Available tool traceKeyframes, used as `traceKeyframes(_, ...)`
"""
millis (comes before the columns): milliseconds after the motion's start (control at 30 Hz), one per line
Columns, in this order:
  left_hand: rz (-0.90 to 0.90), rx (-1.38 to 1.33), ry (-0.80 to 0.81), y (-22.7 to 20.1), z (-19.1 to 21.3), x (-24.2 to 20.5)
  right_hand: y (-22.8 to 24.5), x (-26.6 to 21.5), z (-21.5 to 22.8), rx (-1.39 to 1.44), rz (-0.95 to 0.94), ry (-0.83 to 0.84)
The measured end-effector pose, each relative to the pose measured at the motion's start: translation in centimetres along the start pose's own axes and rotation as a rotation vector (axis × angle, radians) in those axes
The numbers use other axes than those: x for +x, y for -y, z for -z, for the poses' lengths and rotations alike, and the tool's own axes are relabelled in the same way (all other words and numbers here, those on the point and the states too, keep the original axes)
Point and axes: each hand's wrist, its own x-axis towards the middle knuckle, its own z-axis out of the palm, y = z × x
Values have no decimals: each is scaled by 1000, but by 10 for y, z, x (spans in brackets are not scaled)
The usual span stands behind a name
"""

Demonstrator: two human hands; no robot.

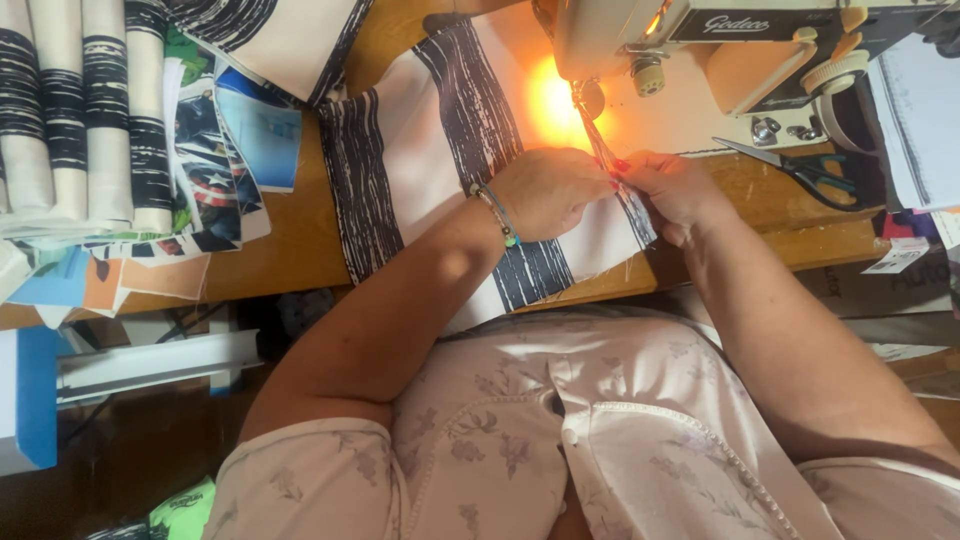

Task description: Sewing a piece of striped fabric using a sewing machine and trimming the thread with scissors

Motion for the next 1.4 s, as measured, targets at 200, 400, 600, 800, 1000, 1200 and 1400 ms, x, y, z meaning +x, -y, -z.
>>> traceKeyframes(200,-23,21,31,10,-25,-6,-32,34,9,32,3,8)
traceKeyframes(400,-57,27,68,12,-29,-10,-27,24,5,-3,-15,21)
traceKeyframes(600,-161,61,15,5,-23,-7,-39,27,10,-33,-2,56)
traceKeyframes(800,-216,64,-15,3,-30,-9,-39,26,14,10,1,82)
traceKeyframes(1000,-247,51,-13,-1,-26,-9,-46,30,12,-35,68,45)
traceKeyframes(1200,-243,83,-39,2,-30,-14,-53,23,4,-339,326,-110)
traceKeyframes(1400,138,83,-265,29,-12,8,-39,3,-1,-535,376,-215)
